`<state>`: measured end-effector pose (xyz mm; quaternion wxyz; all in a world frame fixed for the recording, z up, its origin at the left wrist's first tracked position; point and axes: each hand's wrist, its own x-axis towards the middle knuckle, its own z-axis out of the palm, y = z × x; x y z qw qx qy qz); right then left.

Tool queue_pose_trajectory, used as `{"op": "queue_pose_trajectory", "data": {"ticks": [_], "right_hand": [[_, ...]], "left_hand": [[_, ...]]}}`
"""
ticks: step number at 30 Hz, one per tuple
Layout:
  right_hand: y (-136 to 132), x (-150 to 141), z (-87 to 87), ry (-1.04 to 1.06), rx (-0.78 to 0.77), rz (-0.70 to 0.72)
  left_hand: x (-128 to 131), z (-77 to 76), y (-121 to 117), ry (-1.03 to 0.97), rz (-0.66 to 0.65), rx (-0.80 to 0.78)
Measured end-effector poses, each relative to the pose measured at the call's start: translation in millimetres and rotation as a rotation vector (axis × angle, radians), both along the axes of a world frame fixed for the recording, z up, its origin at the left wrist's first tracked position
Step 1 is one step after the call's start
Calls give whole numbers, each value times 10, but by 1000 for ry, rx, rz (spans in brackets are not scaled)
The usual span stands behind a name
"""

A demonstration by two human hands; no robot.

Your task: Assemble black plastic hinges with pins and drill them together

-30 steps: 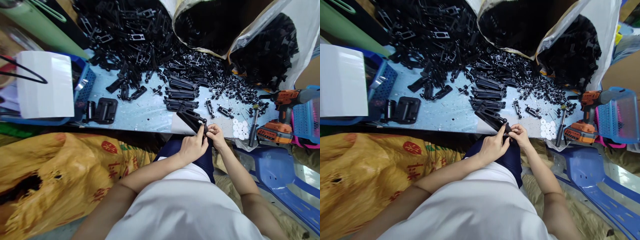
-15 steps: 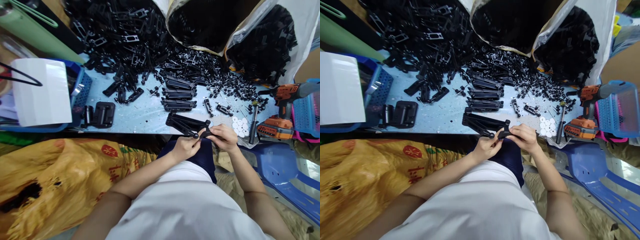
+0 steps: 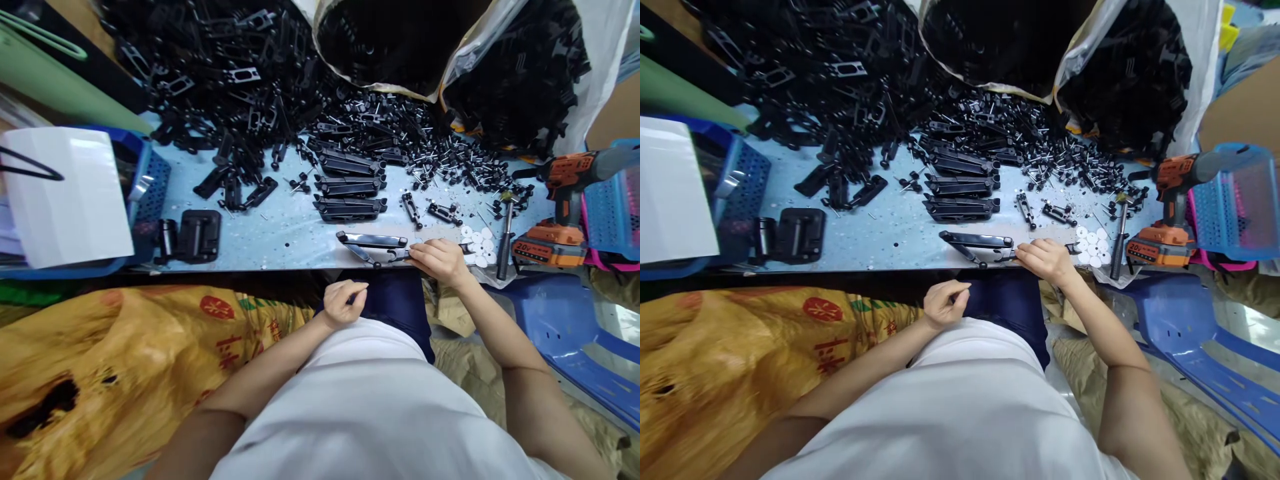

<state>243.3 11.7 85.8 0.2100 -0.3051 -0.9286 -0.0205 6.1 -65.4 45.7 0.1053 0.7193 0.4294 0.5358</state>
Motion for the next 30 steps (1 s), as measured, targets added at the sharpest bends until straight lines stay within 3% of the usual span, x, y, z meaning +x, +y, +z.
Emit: {"op": "queue_pose_trajectory", "data": {"ticks": [3,6,9,17,24,30], "right_hand": [[50,69,-240,-89,-40,3],[61,139,-376,-135,-95,-98],[28,197,-403,-183,-125,-162],[-125,245,-417,-123,4,-115],[-130,243,-426,-128,-37,-130],[34,185,-405,-312,-149,-176]], "left_hand": [[-72,3,174,95,39,86],[-91,-17,321,189,61,104],[-77,-22,392,214,53,156],[-56,49,378,233,108,243],[-162,-74,343,397,68,97],[27,-21,727,841,-183,-97]]}}
